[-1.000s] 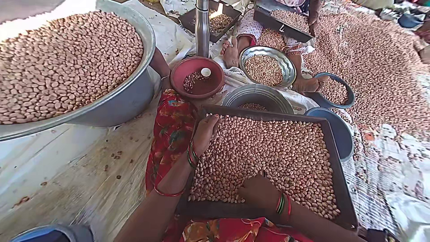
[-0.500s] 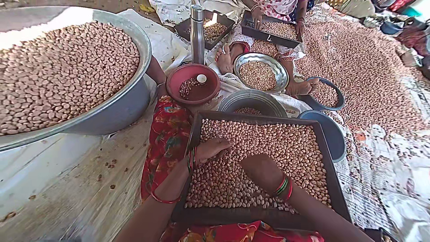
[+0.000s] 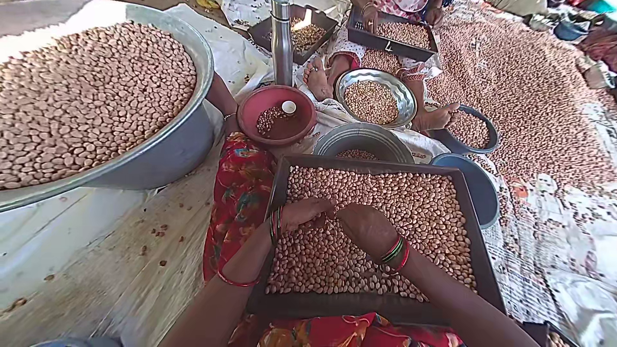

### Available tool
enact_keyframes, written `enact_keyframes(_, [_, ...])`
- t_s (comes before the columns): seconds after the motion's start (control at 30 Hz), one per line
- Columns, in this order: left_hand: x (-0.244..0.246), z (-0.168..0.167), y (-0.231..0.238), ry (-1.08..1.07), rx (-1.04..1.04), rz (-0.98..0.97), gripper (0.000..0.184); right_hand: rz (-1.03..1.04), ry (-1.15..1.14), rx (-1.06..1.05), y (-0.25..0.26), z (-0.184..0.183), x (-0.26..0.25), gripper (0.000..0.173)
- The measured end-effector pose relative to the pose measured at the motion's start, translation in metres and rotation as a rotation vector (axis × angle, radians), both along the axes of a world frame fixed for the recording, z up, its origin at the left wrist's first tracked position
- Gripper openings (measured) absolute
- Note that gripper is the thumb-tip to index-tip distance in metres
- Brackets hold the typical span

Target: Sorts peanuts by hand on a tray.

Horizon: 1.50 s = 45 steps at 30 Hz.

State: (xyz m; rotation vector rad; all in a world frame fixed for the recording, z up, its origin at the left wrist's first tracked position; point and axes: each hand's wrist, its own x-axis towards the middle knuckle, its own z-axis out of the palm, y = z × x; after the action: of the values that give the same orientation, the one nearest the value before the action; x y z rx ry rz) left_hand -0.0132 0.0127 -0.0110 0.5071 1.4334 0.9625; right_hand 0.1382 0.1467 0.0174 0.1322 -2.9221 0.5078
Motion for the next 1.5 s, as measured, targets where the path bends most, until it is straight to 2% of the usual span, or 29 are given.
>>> enact_keyframes(0.03, [0.0,0.001,0.0,0.011,-0.006,-0.002,0.04,0.014,-0.114,-0.029,-0.004,0.012,0.0,0.019])
enact_keyframes(0.1, [0.0,0.003,0.0,0.038,-0.009,0.017,0.039,0.073,-0.556,-0.081,-0.013,0.038,0.001,0.028])
enact_keyframes(0.17, [0.0,0.001,-0.001,0.048,0.027,0.045,0.038,0.188,-0.929,-0.041,-0.025,0.04,0.006,0.03])
enact_keyframes(0.2, [0.0,0.001,-0.002,0.058,0.056,0.054,0.037,0.235,-1.0,-0.024,-0.031,0.031,0.015,0.029])
enact_keyframes(0.3, [0.0,-0.002,0.0,0.137,0.138,0.073,0.028,0.326,-0.926,-0.012,-0.034,0.005,0.048,0.021])
enact_keyframes(0.43, [0.006,0.007,0.001,0.404,0.141,-0.048,0.021,0.244,-1.047,-0.011,-0.016,0.025,0.045,0.021])
enact_keyframes(0.57, [0.026,0.023,0.013,0.598,0.069,-0.309,0.032,0.093,-1.143,0.045,-0.001,0.033,0.04,0.028])
enact_keyframes(0.7, [0.048,0.028,0.038,0.754,-0.111,-0.631,0.04,0.029,-1.162,0.05,0.005,0.031,0.045,0.03])
enact_keyframes(0.77, [0.058,0.027,0.045,0.82,-0.169,-0.693,0.041,-0.011,-1.108,0.03,0.009,0.032,0.049,0.03])
enact_keyframes(0.93, [0.069,0.03,0.045,0.872,-0.227,-0.7,0.04,-0.112,-0.977,-0.012,0.026,0.04,0.053,0.033])
enact_keyframes(0.97, [0.069,0.03,0.043,0.868,-0.232,-0.703,0.041,-0.139,-0.917,-0.006,0.03,0.042,0.053,0.033])
enact_keyframes(1.03, [0.068,0.028,0.039,0.87,-0.223,-0.706,0.04,-0.201,-0.608,0.003,0.039,0.037,0.059,0.029])
enact_keyframes(1.1, [0.061,0.024,0.033,0.829,-0.168,-0.578,0.041,-0.261,-0.241,0.033,0.052,0.024,0.058,0.023])
enact_keyframes(1.17, [0.046,0.02,0.021,0.691,-0.009,-0.196,0.038,-0.355,-0.095,0.083,0.068,0.017,0.046,0.023])
enact_keyframes(1.2, [0.037,0.018,0.016,0.58,0.068,0.042,0.033,-0.41,-0.153,0.077,0.072,0.018,0.038,0.028])
enact_keyframes(1.27, [0.023,0.013,0.01,0.243,0.254,0.522,0.019,-0.47,-0.444,0.047,0.064,0.019,0.02,0.04])
enact_keyframes(1.3, [0.016,0.013,0.008,0.068,0.329,0.667,0.024,-0.439,-0.564,0.052,0.05,0.017,0.012,0.043])
enact_keyframes(1.37, [0.007,0.015,0.004,-0.079,0.36,0.744,0.036,-0.263,-0.671,0.031,0.005,0.007,0.015,0.043])
enact_keyframes(1.43, [0.01,0.014,0.006,-0.066,0.306,0.769,0.038,-0.044,-0.552,-0.043,-0.032,-0.008,0.034,0.039])
enact_keyframes(1.5, [0.019,0.012,0.012,-0.037,0.255,0.793,0.036,0.078,-0.535,-0.095,-0.04,-0.009,0.038,0.038])
